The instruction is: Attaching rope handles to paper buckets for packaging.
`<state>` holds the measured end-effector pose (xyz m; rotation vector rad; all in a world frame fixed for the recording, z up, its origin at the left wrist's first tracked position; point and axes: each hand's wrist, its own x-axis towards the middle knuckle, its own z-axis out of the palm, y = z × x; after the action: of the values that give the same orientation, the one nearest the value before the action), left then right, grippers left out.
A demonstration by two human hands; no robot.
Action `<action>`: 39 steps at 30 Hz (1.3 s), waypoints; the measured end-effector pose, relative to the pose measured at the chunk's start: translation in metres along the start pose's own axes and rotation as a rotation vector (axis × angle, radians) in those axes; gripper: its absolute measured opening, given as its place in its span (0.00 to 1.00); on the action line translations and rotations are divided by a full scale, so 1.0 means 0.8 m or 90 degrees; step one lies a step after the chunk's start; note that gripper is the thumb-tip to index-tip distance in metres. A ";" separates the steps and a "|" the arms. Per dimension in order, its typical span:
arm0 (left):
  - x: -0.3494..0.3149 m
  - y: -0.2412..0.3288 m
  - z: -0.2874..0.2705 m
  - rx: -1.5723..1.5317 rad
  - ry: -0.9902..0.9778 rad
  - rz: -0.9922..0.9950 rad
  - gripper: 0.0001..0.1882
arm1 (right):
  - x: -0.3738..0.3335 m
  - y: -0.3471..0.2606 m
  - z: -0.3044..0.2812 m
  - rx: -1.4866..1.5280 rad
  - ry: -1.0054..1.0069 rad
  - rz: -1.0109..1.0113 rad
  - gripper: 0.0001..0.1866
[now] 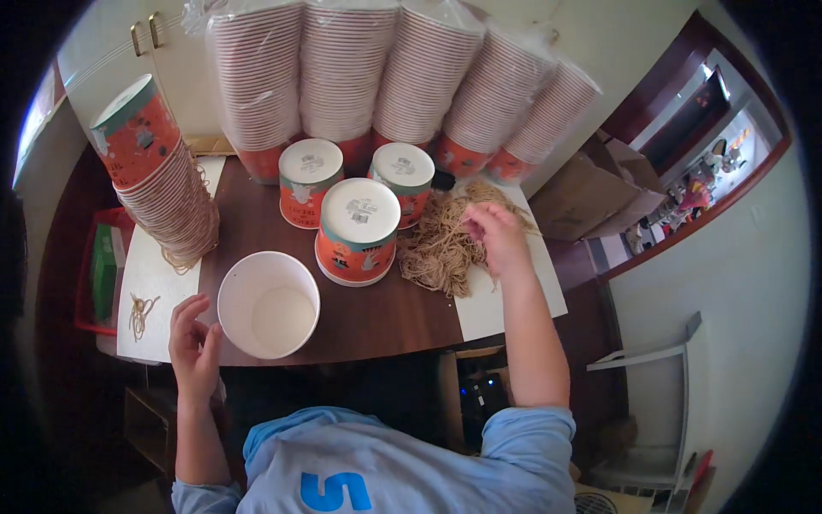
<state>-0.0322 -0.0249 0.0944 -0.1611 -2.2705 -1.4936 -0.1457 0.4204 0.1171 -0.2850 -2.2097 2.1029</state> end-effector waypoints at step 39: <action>-0.034 0.028 0.042 -0.599 -0.578 -0.516 0.14 | -0.135 -0.070 0.105 0.219 -0.294 0.040 0.05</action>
<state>-0.0097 0.0182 0.0913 -0.2239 -2.0243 -3.4190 -0.0594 0.3154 0.1756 0.1775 -1.9941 2.7568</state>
